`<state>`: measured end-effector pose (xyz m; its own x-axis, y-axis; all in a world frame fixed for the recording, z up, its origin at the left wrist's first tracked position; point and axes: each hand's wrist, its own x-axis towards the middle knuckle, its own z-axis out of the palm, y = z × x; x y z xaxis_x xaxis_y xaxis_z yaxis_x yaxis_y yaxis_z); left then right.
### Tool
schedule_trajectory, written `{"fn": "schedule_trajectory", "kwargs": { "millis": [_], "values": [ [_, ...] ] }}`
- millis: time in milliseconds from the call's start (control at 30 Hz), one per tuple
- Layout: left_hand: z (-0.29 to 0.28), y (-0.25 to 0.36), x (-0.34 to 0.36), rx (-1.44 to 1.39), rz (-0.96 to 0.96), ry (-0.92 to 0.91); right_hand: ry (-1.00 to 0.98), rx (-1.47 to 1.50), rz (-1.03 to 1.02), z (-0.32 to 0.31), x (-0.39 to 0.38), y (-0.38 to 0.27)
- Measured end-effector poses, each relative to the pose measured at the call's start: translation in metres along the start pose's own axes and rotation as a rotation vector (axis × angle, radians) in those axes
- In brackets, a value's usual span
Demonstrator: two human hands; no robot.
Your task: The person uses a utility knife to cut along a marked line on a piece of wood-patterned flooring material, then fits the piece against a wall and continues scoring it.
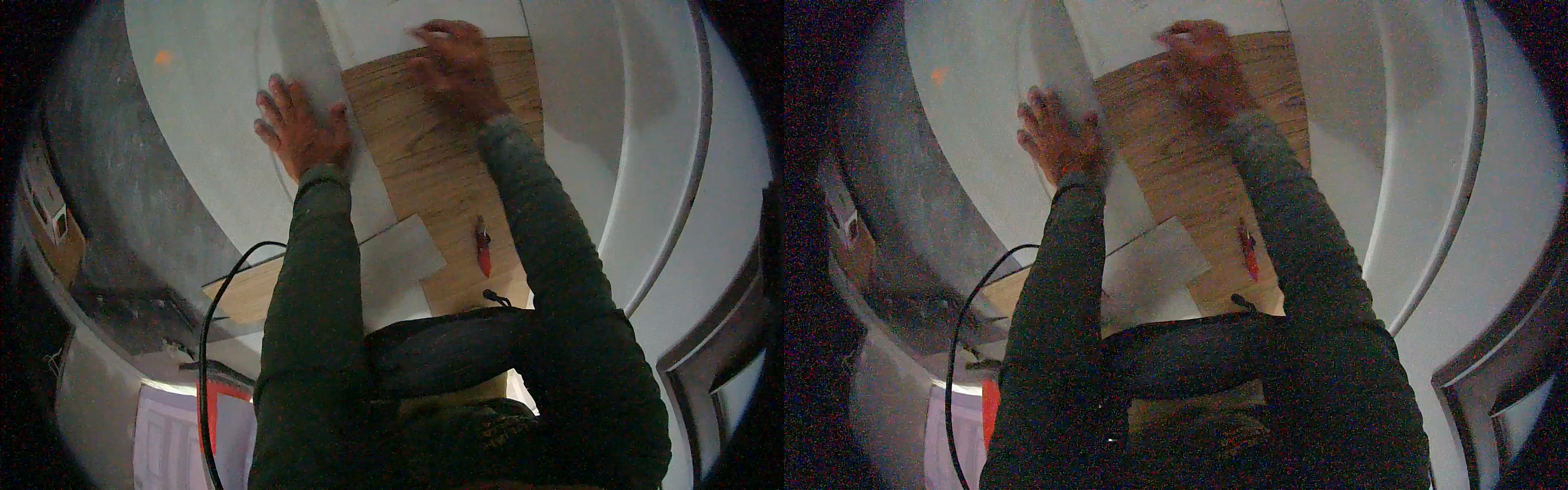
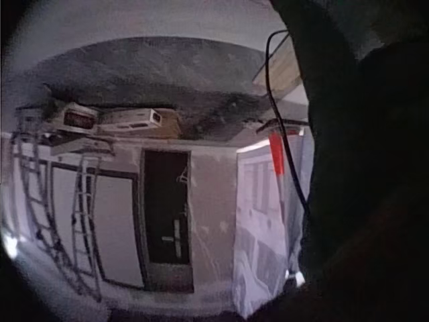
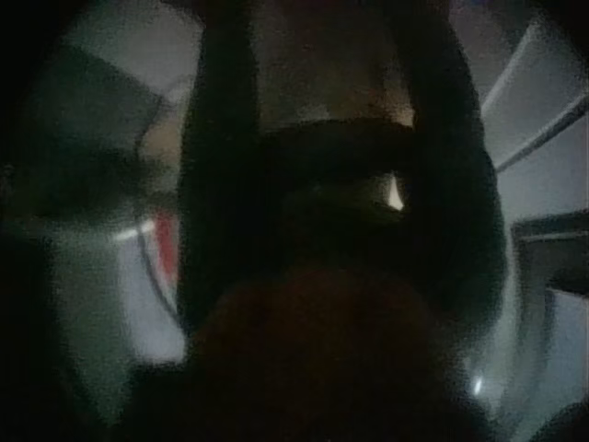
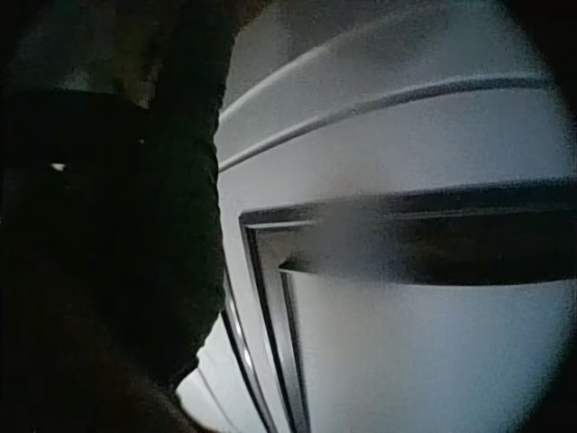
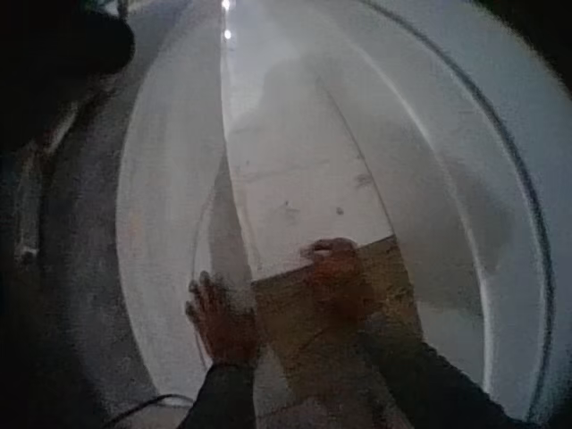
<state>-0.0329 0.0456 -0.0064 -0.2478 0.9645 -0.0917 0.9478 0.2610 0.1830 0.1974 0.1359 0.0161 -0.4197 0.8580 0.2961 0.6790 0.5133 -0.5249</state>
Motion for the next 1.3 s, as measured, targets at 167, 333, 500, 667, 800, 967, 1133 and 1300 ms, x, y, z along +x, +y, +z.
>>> {"fn": "schedule_trajectory", "kwargs": {
  "millis": [167, 333, 500, 667, 800, 967, 1133, 1300],
  "values": [
    [-0.004, 0.012, -0.003, 0.016, 0.104, -0.030, 0.019, -0.211, 0.290, -0.056, -0.073, 0.016],
    [0.001, 0.009, -0.006, 0.187, 0.080, -0.154, -0.103, -0.393, 0.453, -0.027, -0.136, -0.003],
    [-0.004, -0.010, 0.002, 0.099, 0.093, -0.001, -0.176, -0.429, 0.541, -0.007, -0.114, -0.026],
    [0.002, -0.012, 0.005, 0.087, 0.130, 0.064, -0.104, -0.435, 0.467, -0.008, -0.113, -0.023],
    [-0.002, -0.016, 0.009, 0.127, 0.123, 0.078, -0.093, -0.449, 0.435, -0.004, -0.108, -0.025],
    [0.007, -0.020, 0.018, 0.099, 0.156, 0.118, -0.098, -0.503, 0.401, -0.002, -0.102, -0.018],
    [0.011, -0.017, 0.023, -0.025, 0.177, 0.189, -0.083, -0.510, 0.388, -0.003, -0.099, -0.015],
    [0.017, -0.014, 0.029, 0.063, 0.192, 0.182, -0.104, -0.547, 0.418, 0.000, -0.103, -0.008]
  ]
}}
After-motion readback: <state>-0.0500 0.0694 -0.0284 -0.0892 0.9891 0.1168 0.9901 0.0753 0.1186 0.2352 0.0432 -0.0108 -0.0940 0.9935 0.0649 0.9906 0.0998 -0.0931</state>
